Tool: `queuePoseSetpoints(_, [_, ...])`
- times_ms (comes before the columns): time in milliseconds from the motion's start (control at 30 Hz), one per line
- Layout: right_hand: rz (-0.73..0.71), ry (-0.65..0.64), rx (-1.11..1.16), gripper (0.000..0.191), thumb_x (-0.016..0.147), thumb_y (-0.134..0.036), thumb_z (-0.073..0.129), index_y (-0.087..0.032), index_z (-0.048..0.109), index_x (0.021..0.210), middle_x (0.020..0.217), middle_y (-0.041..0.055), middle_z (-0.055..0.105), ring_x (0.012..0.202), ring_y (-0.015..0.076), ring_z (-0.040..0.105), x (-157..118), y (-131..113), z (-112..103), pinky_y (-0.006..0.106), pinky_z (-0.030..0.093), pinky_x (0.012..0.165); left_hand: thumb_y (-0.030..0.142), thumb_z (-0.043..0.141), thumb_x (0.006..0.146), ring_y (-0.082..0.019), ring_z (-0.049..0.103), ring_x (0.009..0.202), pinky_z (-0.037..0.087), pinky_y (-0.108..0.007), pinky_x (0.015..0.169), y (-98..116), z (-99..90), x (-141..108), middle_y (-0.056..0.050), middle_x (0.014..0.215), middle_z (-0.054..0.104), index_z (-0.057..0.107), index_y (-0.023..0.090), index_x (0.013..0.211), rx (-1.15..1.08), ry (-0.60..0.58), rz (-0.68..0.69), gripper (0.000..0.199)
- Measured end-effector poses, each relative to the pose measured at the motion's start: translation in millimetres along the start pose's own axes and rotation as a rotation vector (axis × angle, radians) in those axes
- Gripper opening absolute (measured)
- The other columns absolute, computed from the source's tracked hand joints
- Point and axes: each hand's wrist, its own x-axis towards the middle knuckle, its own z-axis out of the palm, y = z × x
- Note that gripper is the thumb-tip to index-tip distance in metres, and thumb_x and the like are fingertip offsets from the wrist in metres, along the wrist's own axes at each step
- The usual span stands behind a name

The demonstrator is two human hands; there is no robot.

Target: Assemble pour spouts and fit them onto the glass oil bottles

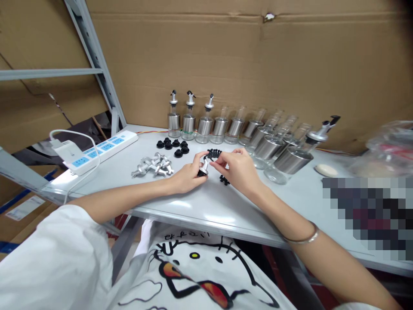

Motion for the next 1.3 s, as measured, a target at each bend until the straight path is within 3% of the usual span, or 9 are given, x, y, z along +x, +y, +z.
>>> queuePoseSetpoints(400, [0.009, -0.109, 0.061, 0.027, 0.092, -0.029, 0.055, -0.018, 0.051, 0.067, 0.060, -0.0012, 0.065, 0.052, 0.0129, 0.053, 0.9, -3.4, 0.1, 0.032, 0.034, 0.079, 0.024, 0.051, 0.082, -0.017, 0.057, 0.072, 0.044, -0.033, 0.079, 1.0, 0.1, -0.4, -0.003, 0.089, 0.059, 0.024, 0.015, 0.132, -0.016, 0.021, -0.023, 0.057])
queuePoseSetpoints(500, [0.031, -0.137, 0.052, 0.028, 0.090, -0.036, 0.057, -0.018, 0.052, 0.070, 0.063, -0.0002, 0.065, 0.056, 0.0142, 0.056, 1.8, -5.1, -2.4, 0.031, 0.034, 0.077, 0.030, 0.050, 0.085, -0.020, 0.060, 0.080, 0.045, -0.035, 0.083, 0.7, -0.1, -0.2, -0.007, 0.095, 0.060, 0.022, 0.013, 0.132, -0.007, 0.008, -0.024, 0.058])
queuePoseSetpoints(633, [0.025, -0.273, -0.064, 0.035, 0.086, -0.048, 0.060, -0.016, 0.053, 0.073, 0.066, 0.0029, 0.065, 0.058, 0.0167, 0.058, 3.8, -9.3, -7.1, 0.031, 0.035, 0.073, 0.038, 0.051, 0.086, -0.025, 0.062, 0.089, 0.046, -0.038, 0.084, -0.2, -0.6, 0.2, -0.014, 0.103, 0.059, 0.019, 0.009, 0.134, 0.024, -0.007, -0.036, 0.065])
queuePoseSetpoints(833, [-0.042, -0.441, -0.218, 0.035, 0.092, -0.045, 0.053, -0.012, 0.059, 0.079, 0.071, 0.0090, 0.067, 0.065, 0.0211, 0.062, 5.3, -15.1, -7.9, 0.031, 0.037, 0.072, 0.029, 0.055, 0.082, -0.032, 0.062, 0.100, 0.046, -0.041, 0.085, 4.5, -3.6, -1.1, -0.014, 0.099, 0.062, 0.025, 0.010, 0.131, 0.141, -0.050, -0.097, 0.061])
queuePoseSetpoints(1000, [-0.052, -0.500, -0.283, 0.036, 0.092, -0.045, 0.052, -0.011, 0.061, 0.081, 0.070, 0.0100, 0.067, 0.067, 0.0229, 0.064, 6.2, -17.3, -8.1, 0.030, 0.037, 0.070, 0.027, 0.057, 0.081, -0.032, 0.064, 0.097, 0.048, -0.040, 0.082, 6.5, -4.8, -1.2, -0.013, 0.096, 0.064, 0.028, 0.011, 0.129, 0.172, -0.071, -0.102, 0.058])
queuePoseSetpoints(1300, [-0.043, -0.472, -0.222, 0.033, 0.090, -0.044, 0.056, -0.012, 0.060, 0.083, 0.070, 0.0091, 0.067, 0.066, 0.0228, 0.063, 3.3, -10.8, -3.5, 0.028, 0.036, 0.062, 0.027, 0.059, 0.080, -0.027, 0.066, 0.086, 0.048, -0.036, 0.077, 1.8, -2.1, -0.5, -0.011, 0.094, 0.064, 0.029, 0.013, 0.126, 0.145, -0.049, -0.053, 0.057])
